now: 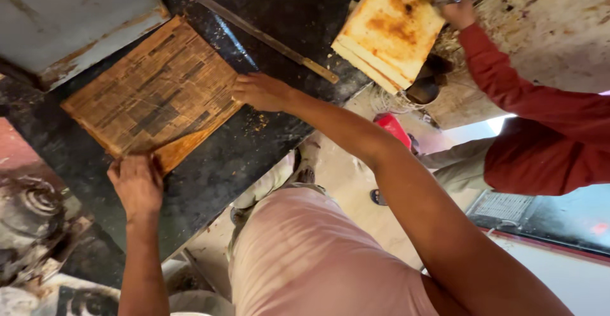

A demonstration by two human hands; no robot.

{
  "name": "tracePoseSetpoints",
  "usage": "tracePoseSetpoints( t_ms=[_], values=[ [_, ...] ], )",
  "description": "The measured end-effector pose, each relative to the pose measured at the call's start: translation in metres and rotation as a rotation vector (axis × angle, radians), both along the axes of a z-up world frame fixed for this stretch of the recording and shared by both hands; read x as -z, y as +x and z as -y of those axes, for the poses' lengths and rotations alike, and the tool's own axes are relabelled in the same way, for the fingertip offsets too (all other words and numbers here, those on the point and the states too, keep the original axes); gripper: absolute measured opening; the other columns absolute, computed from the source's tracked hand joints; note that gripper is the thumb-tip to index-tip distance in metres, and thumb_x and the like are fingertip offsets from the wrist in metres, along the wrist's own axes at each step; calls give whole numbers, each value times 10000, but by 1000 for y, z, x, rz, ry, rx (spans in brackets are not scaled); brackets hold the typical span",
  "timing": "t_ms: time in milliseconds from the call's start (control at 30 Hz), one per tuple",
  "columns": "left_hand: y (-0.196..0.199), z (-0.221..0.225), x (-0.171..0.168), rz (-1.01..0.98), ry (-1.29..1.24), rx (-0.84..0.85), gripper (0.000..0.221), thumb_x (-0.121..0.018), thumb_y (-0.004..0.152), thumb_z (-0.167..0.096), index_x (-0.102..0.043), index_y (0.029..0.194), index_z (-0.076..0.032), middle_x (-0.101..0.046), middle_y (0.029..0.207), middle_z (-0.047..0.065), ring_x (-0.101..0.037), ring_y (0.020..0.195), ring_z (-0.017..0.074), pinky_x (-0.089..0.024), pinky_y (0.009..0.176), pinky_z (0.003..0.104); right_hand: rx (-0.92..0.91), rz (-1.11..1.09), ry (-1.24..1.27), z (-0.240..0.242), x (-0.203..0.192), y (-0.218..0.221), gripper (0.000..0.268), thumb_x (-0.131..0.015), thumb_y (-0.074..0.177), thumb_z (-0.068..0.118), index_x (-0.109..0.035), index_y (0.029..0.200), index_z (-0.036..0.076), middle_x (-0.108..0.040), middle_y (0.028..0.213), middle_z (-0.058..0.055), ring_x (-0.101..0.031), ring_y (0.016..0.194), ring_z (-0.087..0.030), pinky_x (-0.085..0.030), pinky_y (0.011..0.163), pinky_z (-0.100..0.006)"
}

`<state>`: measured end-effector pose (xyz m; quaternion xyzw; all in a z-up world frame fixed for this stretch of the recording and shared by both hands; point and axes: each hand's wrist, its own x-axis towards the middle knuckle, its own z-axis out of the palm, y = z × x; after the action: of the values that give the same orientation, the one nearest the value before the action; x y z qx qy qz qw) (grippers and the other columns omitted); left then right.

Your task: The person slices the crusts off bread squares using a knife, collects the scraps into a metal tray by hand, and spreads a brown paste onto a thin layer of dough on a baking sheet using a knife.

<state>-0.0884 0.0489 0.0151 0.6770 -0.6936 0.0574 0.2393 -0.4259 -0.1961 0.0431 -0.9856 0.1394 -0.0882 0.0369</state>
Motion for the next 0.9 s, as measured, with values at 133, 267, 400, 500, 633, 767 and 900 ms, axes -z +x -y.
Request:
tracePoseSetpoints(
  t_ms=[133,267,400,500,633,767,900],
  values=[
    [11,20,-14,102,-9,-37,109,-669,1043,-160,-655,1078,-58,-682,1100,144,-626,1141,333,-388,1150,518,-20,57,-31,16,-5,16,355,-614,920,117,-667,1259,28,-632,1313,-139,-556,1253,-305,-494,982,-437],
    [30,53,-33,172,0,-56,170,-634,968,-165,-677,1103,-70,-701,1108,134,-656,1101,328,-383,1094,514,18,54,-167,35,-23,45,575,-643,678,143,-648,1243,37,-612,1267,-166,-573,1202,-354,-509,934,-457],
    [51,82,-54,37,-70,-197,174,-597,1136,-202,-665,1074,-54,-704,1076,150,-659,1036,346,-395,980,510,167,210,-107,52,-59,74,343,-653,831,77,-615,1168,26,-592,1214,-171,-592,1145,-379,-514,905,-483],
    [63,93,-70,-96,-76,-286,174,-591,1111,-202,-673,1034,-70,-709,1011,165,-659,971,367,-399,905,517,302,227,-70,56,-90,89,156,-623,926,19,-572,1073,32,-583,1137,-154,-597,1125,-381,-519,894,-490],
    [71,105,-91,-200,-187,-330,155,-587,1096,-183,-683,1033,-78,-713,1025,171,-651,937,388,-402,875,517,280,326,-99,62,-125,111,135,-589,930,0,-556,1056,36,-570,1111,-151,-612,1077,-391,-535,860,-486],
    [79,121,-120,-204,-318,-380,121,-601,1062,-159,-676,1015,-76,-713,1002,173,-656,936,398,-403,891,512,243,435,-172,67,-159,127,210,-601,945,20,-574,1153,15,-559,1142,-168,-622,1009,-403,-529,792,-503],
    [83,134,-151,-265,-383,-467,118,-606,1045,-157,-674,1025,-62,-709,978,199,-648,920,426,-446,850,530,304,382,-156,64,-190,143,288,-585,842,-41,-567,1119,39,-553,1140,-159,-644,1038,-388,-548,817,-508]
  ],
)
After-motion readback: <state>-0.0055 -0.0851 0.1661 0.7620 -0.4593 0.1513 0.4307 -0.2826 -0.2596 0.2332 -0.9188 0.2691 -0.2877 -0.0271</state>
